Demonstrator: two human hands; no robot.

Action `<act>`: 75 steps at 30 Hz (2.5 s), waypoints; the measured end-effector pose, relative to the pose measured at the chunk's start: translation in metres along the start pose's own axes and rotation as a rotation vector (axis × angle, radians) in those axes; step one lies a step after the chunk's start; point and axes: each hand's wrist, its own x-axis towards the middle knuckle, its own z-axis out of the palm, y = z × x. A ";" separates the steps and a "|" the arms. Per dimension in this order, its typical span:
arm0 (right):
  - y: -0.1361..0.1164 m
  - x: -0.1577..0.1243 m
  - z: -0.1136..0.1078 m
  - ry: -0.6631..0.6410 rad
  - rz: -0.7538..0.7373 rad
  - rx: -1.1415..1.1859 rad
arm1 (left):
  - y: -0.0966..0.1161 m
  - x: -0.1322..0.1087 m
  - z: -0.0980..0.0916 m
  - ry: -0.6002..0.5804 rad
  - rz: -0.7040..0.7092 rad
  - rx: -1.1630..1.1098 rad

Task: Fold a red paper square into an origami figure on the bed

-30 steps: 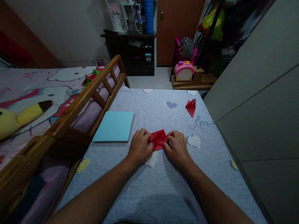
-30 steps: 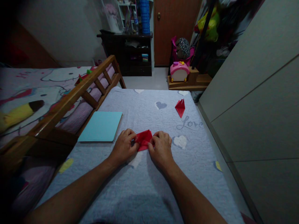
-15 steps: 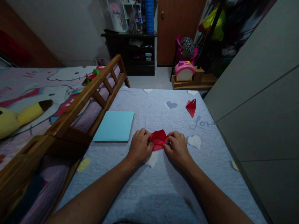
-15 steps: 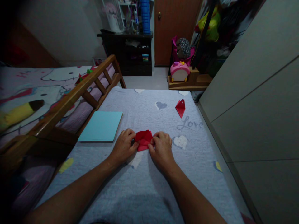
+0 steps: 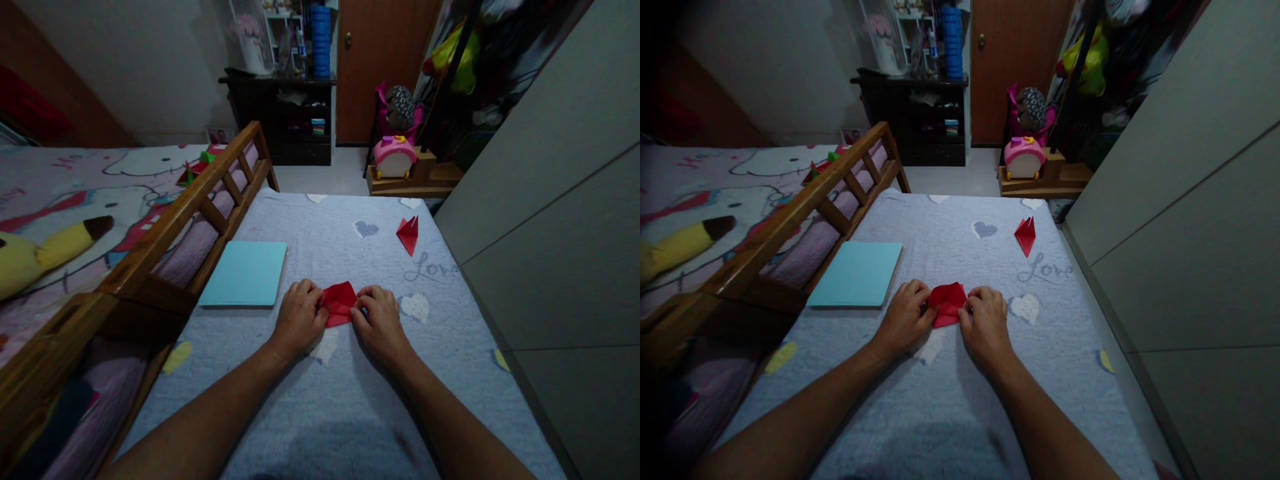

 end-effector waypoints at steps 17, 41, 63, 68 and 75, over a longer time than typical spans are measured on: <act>-0.002 -0.001 -0.001 0.001 0.001 -0.021 | 0.003 0.000 -0.003 -0.031 -0.017 0.011; -0.008 0.000 0.005 0.032 0.028 -0.106 | 0.005 0.000 -0.002 -0.039 -0.042 0.088; -0.016 -0.008 0.005 0.073 -0.064 -0.142 | 0.007 -0.001 0.001 -0.025 -0.063 0.099; -0.013 -0.011 0.009 0.032 -0.211 -0.210 | 0.006 -0.001 0.001 -0.018 -0.047 0.099; -0.012 -0.014 0.004 0.008 -0.329 -0.305 | 0.007 -0.002 0.000 -0.010 -0.049 0.104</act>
